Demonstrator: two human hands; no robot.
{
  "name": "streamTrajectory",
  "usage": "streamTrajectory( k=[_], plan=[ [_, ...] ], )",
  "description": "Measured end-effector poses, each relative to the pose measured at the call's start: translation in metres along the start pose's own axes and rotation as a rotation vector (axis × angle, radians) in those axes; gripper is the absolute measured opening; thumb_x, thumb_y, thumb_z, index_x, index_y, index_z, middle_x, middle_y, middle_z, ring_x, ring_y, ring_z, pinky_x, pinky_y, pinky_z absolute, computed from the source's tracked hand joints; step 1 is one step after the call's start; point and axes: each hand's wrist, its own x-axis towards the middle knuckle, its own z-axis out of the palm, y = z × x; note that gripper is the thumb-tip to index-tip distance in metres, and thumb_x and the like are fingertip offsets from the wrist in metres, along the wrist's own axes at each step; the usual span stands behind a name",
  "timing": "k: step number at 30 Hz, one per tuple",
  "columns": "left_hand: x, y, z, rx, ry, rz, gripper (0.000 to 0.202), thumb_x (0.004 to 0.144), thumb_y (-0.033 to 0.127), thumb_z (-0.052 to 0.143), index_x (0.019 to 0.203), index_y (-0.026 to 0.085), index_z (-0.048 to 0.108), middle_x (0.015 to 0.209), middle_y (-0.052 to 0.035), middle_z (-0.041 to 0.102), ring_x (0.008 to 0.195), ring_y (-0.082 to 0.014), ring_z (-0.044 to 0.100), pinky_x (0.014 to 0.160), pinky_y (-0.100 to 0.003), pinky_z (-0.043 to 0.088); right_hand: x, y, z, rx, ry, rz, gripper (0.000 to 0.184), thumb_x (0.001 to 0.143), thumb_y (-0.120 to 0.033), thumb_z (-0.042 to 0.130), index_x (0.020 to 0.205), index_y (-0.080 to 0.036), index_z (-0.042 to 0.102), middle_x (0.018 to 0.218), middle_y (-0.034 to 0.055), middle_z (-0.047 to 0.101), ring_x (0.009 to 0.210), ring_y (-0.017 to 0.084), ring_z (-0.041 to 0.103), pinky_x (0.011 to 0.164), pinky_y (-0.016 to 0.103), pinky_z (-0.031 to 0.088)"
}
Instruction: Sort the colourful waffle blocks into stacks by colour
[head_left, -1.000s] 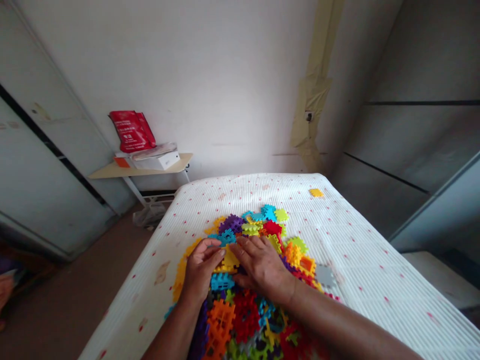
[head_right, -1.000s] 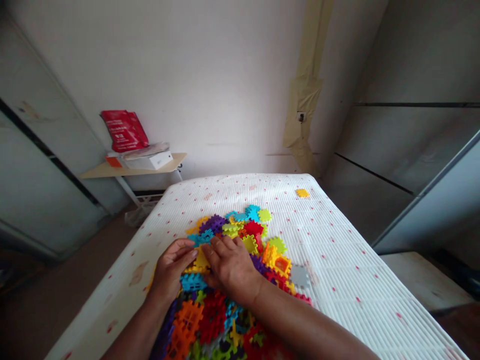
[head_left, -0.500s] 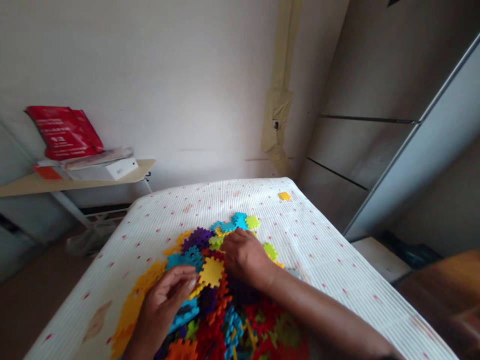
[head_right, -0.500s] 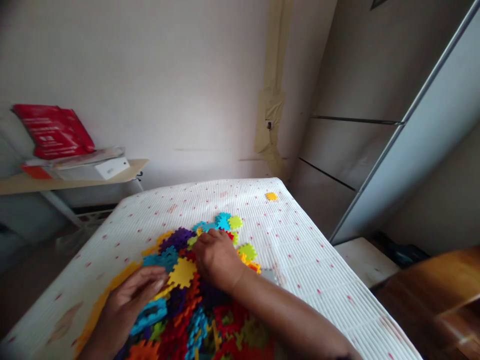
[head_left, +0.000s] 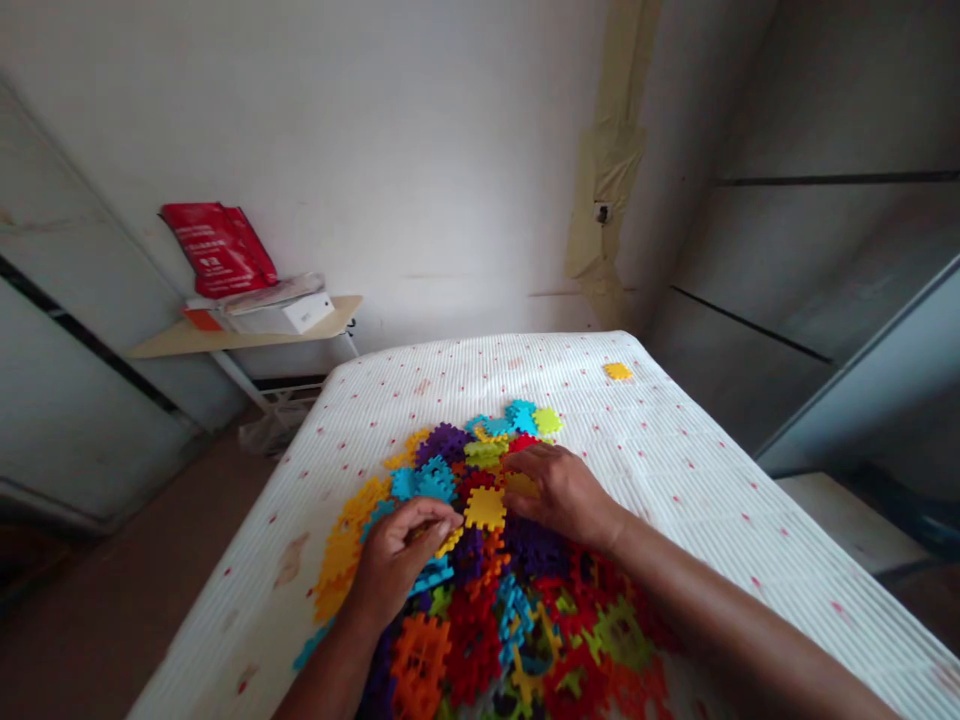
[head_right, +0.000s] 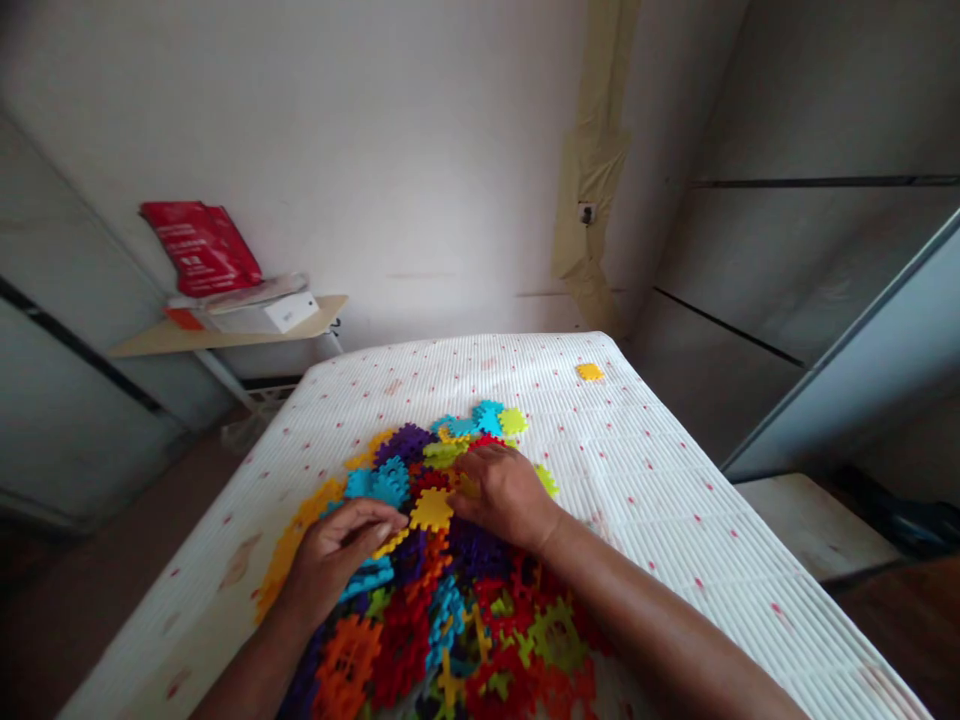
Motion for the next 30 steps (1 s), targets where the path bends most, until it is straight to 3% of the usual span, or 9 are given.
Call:
streamTrajectory(
  k=[4, 9, 14, 20, 24, 27, 30],
  plan=[
    [-0.001, 0.000, 0.001, 0.010, 0.015, 0.014, 0.018, 0.077, 0.035, 0.058, 0.080, 0.019, 0.065, 0.082, -0.0040, 0.072, 0.080, -0.0178, 0.066, 0.076, -0.029, 0.052, 0.002, -0.017, 0.004, -0.033, -0.097, -0.115, 0.047, 0.075, -0.041, 0.065, 0.116, -0.019, 0.055, 0.102, 0.0075, 0.061, 0.098, 0.023, 0.052, 0.084, 0.033, 0.039],
    [-0.001, 0.001, 0.001, -0.003, 0.025, 0.018, 0.018, 0.075, 0.036, 0.059, 0.078, 0.019, 0.065, 0.081, -0.0044, 0.072, 0.080, -0.0189, 0.066, 0.073, -0.029, 0.052, 0.009, -0.026, 0.014, -0.110, -0.156, -0.016, 0.037, 0.074, -0.037, 0.065, 0.105, -0.018, 0.059, 0.095, 0.0074, 0.060, 0.091, 0.021, 0.053, 0.078, 0.031, 0.040],
    [0.002, -0.008, -0.001, 0.003, 0.006, 0.008, 0.021, 0.077, 0.038, 0.057, 0.081, 0.019, 0.065, 0.083, -0.0051, 0.072, 0.082, -0.0195, 0.066, 0.076, -0.030, 0.052, 0.015, -0.029, 0.020, -0.152, -0.179, 0.072, 0.042, 0.071, -0.036, 0.066, 0.109, -0.019, 0.058, 0.096, 0.0077, 0.061, 0.089, 0.022, 0.056, 0.075, 0.031, 0.043],
    [0.001, -0.003, -0.002, 0.043, 0.007, 0.005, 0.024, 0.074, 0.041, 0.058, 0.080, 0.019, 0.066, 0.083, -0.0059, 0.072, 0.084, -0.0212, 0.066, 0.077, -0.031, 0.053, 0.016, -0.023, 0.014, -0.075, -0.132, 0.057, 0.046, 0.069, -0.037, 0.069, 0.109, -0.019, 0.059, 0.096, 0.0082, 0.062, 0.090, 0.022, 0.058, 0.078, 0.032, 0.045],
    [0.000, 0.001, 0.000, 0.027, 0.048, -0.003, 0.026, 0.072, 0.044, 0.060, 0.076, 0.019, 0.068, 0.080, -0.0053, 0.072, 0.082, -0.0214, 0.067, 0.077, -0.032, 0.055, 0.021, 0.021, -0.012, 0.067, 0.069, 0.077, 0.049, 0.068, -0.027, 0.071, 0.114, -0.019, 0.057, 0.101, 0.0069, 0.061, 0.090, 0.018, 0.058, 0.080, 0.030, 0.046],
    [0.001, 0.000, 0.000, 0.007, 0.067, -0.019, 0.030, 0.068, 0.049, 0.063, 0.074, 0.020, 0.069, 0.078, -0.0052, 0.073, 0.081, -0.0224, 0.068, 0.077, -0.032, 0.056, 0.027, 0.087, -0.037, 0.032, 0.257, 0.209, 0.053, 0.067, -0.022, 0.072, 0.117, -0.020, 0.055, 0.103, 0.0060, 0.059, 0.087, 0.017, 0.058, 0.080, 0.031, 0.047],
    [0.002, -0.001, -0.001, 0.008, 0.048, -0.039, 0.036, 0.064, 0.054, 0.065, 0.073, 0.020, 0.070, 0.079, -0.0060, 0.073, 0.080, -0.0243, 0.068, 0.076, -0.033, 0.056, 0.028, 0.164, -0.058, -0.145, 0.252, 0.378, 0.057, 0.066, -0.016, 0.070, 0.120, -0.018, 0.053, 0.109, 0.0075, 0.058, 0.094, 0.017, 0.058, 0.085, 0.030, 0.045]
  ],
)
